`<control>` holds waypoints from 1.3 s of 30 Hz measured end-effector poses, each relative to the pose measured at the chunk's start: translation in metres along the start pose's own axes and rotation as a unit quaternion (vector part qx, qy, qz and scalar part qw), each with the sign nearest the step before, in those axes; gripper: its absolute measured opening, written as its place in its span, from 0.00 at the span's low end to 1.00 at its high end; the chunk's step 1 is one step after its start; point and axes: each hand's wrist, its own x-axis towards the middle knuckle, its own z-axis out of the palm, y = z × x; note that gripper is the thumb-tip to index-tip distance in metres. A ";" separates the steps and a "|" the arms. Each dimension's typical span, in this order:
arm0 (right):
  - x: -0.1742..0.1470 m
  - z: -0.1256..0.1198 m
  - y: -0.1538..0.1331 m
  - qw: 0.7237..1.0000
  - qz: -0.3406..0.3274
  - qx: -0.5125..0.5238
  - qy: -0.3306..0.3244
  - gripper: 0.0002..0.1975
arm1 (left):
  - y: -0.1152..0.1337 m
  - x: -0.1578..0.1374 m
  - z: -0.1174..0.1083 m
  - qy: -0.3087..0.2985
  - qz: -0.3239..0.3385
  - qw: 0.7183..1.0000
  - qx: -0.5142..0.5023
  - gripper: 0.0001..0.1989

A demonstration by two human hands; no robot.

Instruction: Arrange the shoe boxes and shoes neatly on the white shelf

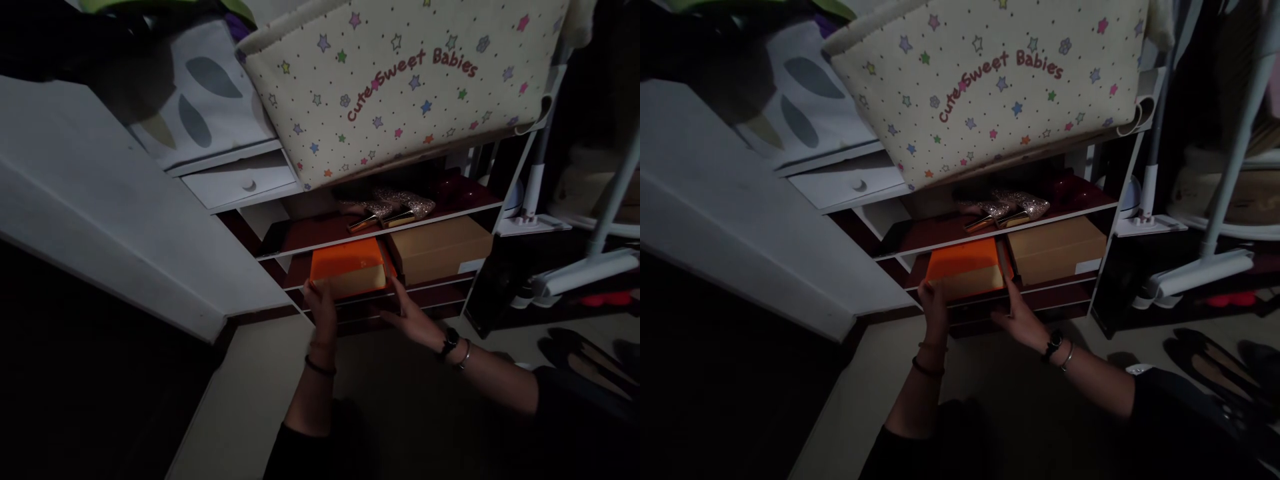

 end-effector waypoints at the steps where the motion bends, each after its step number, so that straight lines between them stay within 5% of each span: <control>1: -0.002 -0.001 0.000 1.000 -0.002 0.000 -0.003 0.53 | 0.001 0.000 0.000 0.003 -0.002 1.000 0.001 0.25; 12: -0.020 -0.008 -0.012 0.999 -0.026 -0.005 -0.030 0.42 | 0.008 -0.008 -0.001 0.038 0.037 0.995 0.083 0.34; 24: -0.001 -0.056 -0.029 0.993 -0.057 0.042 0.099 0.34 | 0.052 -0.016 0.016 0.023 0.320 0.926 0.201 0.34; 33: 0.022 -0.117 -0.041 0.975 -0.077 0.036 0.203 0.32 | 0.113 0.030 0.095 -0.138 0.411 0.875 0.214 0.28; 39: 0.073 -0.158 -0.075 0.969 -0.059 -0.108 0.212 0.31 | 0.152 0.079 0.155 -0.276 0.308 0.821 0.394 0.41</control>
